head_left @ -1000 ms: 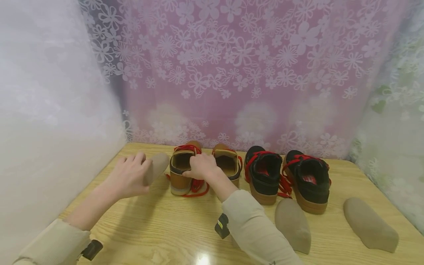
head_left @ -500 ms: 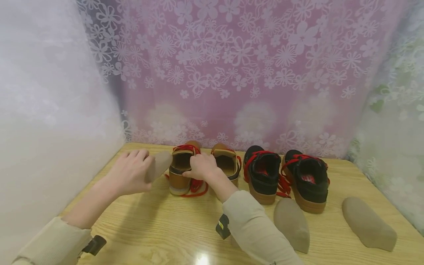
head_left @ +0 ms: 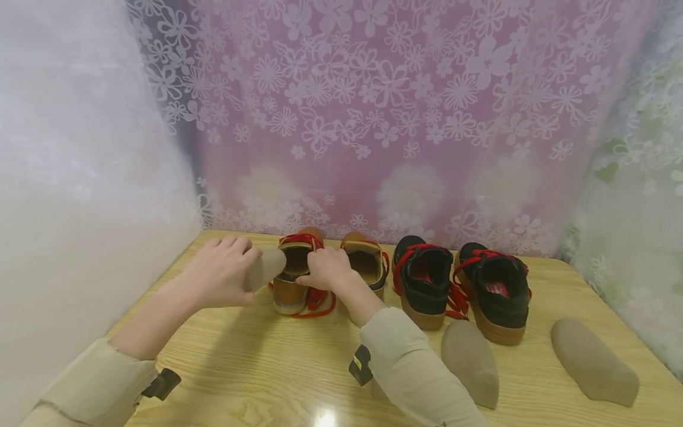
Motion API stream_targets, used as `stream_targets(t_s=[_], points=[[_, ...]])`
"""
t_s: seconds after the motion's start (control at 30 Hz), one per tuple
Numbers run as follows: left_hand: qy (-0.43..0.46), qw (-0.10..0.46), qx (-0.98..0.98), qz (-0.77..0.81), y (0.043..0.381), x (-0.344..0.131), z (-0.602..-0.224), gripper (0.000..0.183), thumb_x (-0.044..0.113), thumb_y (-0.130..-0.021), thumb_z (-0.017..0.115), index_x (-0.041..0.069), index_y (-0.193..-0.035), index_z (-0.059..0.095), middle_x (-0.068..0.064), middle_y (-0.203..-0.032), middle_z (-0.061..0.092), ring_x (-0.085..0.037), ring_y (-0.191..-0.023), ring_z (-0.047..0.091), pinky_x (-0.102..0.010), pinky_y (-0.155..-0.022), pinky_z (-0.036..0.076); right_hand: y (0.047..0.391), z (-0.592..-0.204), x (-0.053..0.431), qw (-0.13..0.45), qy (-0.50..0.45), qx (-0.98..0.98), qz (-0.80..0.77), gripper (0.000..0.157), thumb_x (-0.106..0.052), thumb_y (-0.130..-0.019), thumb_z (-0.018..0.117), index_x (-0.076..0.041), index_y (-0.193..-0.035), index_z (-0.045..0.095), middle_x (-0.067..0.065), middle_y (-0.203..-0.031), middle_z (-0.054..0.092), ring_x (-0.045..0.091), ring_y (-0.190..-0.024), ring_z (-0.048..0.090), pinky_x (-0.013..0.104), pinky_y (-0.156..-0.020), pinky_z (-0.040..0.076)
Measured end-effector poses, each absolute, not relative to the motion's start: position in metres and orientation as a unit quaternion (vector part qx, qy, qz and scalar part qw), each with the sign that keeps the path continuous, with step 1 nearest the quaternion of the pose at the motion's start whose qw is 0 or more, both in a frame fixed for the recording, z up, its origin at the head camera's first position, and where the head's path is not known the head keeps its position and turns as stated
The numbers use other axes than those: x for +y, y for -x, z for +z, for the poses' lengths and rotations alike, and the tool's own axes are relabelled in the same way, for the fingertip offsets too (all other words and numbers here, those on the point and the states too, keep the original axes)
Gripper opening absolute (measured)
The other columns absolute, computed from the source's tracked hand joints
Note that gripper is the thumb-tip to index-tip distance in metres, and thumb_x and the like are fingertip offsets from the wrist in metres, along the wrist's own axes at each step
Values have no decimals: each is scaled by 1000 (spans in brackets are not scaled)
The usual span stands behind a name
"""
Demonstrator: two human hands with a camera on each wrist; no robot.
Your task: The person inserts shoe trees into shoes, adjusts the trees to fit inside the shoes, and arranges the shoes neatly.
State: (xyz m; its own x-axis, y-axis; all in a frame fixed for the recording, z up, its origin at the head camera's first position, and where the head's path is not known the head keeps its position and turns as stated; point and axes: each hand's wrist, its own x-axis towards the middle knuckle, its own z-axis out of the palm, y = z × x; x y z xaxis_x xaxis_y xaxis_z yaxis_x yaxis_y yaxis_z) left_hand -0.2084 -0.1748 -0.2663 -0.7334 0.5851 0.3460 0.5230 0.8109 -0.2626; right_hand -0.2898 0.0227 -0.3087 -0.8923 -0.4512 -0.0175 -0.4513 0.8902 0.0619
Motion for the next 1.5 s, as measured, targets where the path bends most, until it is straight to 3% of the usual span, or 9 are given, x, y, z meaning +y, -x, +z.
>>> stream_targets(t_s=[0.3, 0.67, 0.93, 1.3, 1.5], points=[[307, 213, -923, 97, 212, -165, -265, 54, 40, -56, 73, 7, -98, 60, -10, -97, 55, -29, -84, 52, -44, -71, 42, 290, -310, 24, 7, 229, 973, 31, 47, -57, -82, 60, -14, -99, 65, 0, -100, 63, 20, -95, 57, 41, -83, 44], [300, 213, -923, 111, 220, -157, -265, 54, 45, -59, 71, 8, -97, 60, -7, -92, 55, -26, -80, 49, -43, -72, 39, 290, -309, 25, -1, 233, 972, 30, 41, -56, -82, 61, -16, -89, 67, -1, -91, 63, 19, -89, 59, 42, -81, 44], [298, 192, -933, 67, 223, -152, -263, 50, 39, -59, 72, 6, -94, 59, -8, -89, 48, -28, -81, 46, -45, -74, 39, 290, -308, 24, 2, 230, 973, 28, 44, -55, -82, 61, -15, -99, 68, 0, -99, 64, 20, -96, 58, 44, -86, 41], [298, 193, -931, 85, 229, -142, -267, 54, 39, -59, 70, 6, -100, 59, -11, -98, 49, -30, -91, 46, -47, -79, 38, 290, -309, 25, -1, 237, 971, 27, 44, -54, -81, 63, -15, -100, 67, -1, -93, 64, 20, -91, 58, 43, -84, 43], [306, 206, -925, 89, 232, -139, -272, 50, 37, -60, 69, 6, -98, 59, -11, -95, 47, -29, -88, 43, -45, -76, 38, 288, -310, 26, 1, 235, 972, 16, 54, -52, -79, 66, -13, -115, 61, 2, -110, 62, 23, -105, 53, 47, -91, 38]])
